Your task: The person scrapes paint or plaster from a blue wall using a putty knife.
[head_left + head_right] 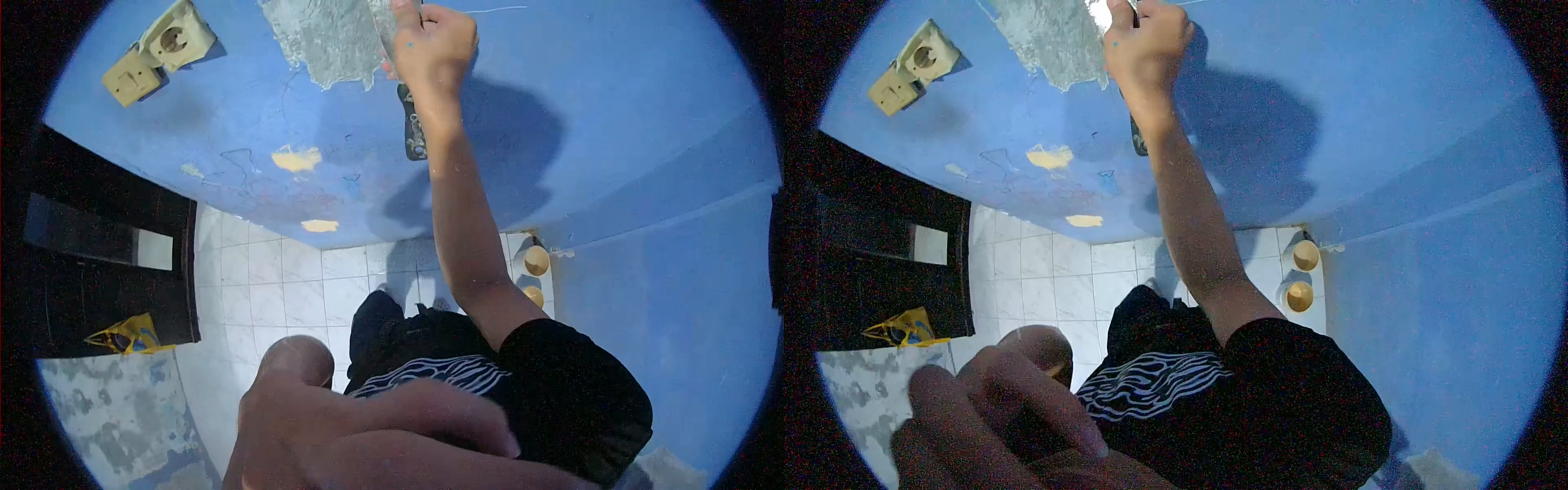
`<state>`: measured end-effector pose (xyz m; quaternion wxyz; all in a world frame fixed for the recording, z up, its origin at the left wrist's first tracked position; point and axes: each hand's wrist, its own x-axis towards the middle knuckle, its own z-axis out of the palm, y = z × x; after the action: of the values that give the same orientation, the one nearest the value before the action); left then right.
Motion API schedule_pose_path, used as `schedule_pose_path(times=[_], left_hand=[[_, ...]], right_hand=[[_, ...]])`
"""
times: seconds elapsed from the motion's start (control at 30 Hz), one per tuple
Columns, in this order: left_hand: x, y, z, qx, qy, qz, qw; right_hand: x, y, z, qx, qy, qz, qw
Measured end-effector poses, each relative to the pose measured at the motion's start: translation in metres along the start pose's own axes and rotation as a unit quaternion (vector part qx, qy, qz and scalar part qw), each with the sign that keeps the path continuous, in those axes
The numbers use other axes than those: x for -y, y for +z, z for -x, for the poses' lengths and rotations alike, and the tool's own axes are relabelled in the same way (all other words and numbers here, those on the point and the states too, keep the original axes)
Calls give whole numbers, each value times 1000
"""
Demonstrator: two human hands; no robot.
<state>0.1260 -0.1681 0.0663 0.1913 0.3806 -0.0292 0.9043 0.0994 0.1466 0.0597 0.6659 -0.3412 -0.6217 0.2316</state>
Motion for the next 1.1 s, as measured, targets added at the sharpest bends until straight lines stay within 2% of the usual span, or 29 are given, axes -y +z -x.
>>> schedule_pose_path(times=[0.07,0.1,0.17,0.2,0.23,0.27,0.3,0.37,0.47,0.53,0.57,0.6,0.63,0.67,0.73,0.83,0.9,0.97,1.0,1.03,1.07,1.1], left_hand=[[11,-14,-8,1,8,15,1000],[17,-23,-12,-3,7,19,1000],[10,-25,-10,-2,6,42,999],[-11,-39,-26,1,4,57,998],[-18,-49,-29,0,-1,68,998],[2,-39,-23,5,-5,84,996],[8,-47,-34,17,-8,105,994],[9,-56,-49,33,-10,124,992],[7,-61,-64,40,-8,123,992],[48,-52,-78,144,-166,-3,976],[58,-46,-77,188,-243,-70,949],[49,-45,-78,173,-242,-87,951],[49,-32,-67,186,-269,-43,944],[43,-28,-67,200,-293,3,935],[73,-12,-62,233,-342,108,904],[108,10,-55,268,-403,271,832],[113,16,-58,293,-428,381,765],[121,29,-52,333,-443,479,681],[126,41,-53,346,-448,524,637],[125,37,-53,354,-450,568,591],[117,43,-51,353,-446,565,598],[103,54,-46,342,-436,464,692]], right_hand=[[6,-3,-3,46,91,-79,992],[-5,4,-1,44,93,-73,992],[-37,20,-8,-55,-160,-24,985],[-35,21,-9,-65,-166,-14,984],[-33,21,-1,-29,-90,-59,994],[-30,19,1,3,-17,-107,994],[-29,13,-4,-17,-31,-100,994],[-25,7,-4,56,0,-70,996],[-15,6,-1,37,12,-109,993],[-11,3,-5,30,47,-88,995],[-5,2,-4,26,75,-71,994],[17,-1,-3,23,144,-118,982],[33,-2,-1,22,212,-166,963],[25,2,3,40,223,-174,958],[-3,12,6,5,69,-151,986],[6,16,9,22,85,-163,983],[-2,13,2,43,74,-151,985],[-5,17,-5,28,16,-102,994],[7,13,-2,30,89,-100,991],[5,16,2,41,91,-105,990],[4,15,3,43,127,-134,982],[7,15,0,42,158,-163,973]])
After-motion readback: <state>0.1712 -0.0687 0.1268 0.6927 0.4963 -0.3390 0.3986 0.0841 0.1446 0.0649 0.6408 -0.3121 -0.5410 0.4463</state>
